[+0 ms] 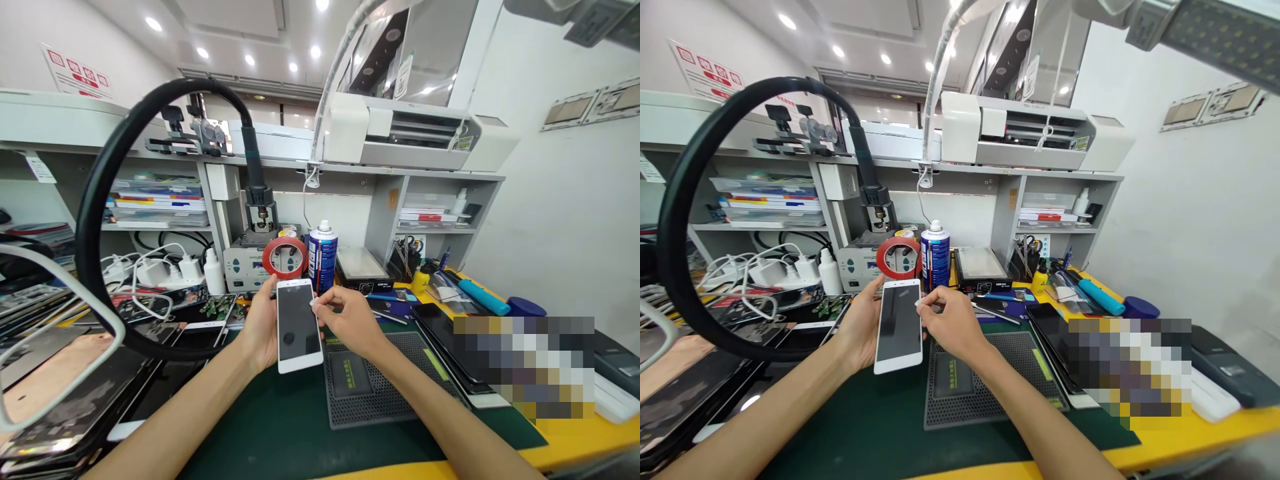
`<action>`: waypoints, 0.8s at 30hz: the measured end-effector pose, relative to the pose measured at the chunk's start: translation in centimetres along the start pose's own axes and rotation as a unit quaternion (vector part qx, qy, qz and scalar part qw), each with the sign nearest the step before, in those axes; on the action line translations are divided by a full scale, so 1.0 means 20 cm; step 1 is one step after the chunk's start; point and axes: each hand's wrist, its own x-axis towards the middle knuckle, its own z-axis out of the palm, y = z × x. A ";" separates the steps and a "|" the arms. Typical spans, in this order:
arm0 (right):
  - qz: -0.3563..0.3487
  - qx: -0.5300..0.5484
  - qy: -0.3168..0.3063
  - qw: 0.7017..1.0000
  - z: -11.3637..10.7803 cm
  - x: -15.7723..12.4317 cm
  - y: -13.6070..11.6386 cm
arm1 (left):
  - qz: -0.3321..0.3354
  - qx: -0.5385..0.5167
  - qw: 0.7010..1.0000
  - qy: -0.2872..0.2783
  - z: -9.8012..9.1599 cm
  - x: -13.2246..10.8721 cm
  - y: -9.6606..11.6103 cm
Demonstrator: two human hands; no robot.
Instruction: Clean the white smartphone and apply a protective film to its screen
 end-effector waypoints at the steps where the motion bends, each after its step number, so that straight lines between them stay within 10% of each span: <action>1: -0.002 -0.010 0.000 1.000 0.00 0.00 0.00 | 0.000 -0.004 1.000 0.010 0.00 0.00 0.00; 24: 0.036 -0.066 -0.218 0.973 -0.11 -0.04 -0.10 | -0.074 -0.119 0.988 0.064 -0.08 0.07 0.10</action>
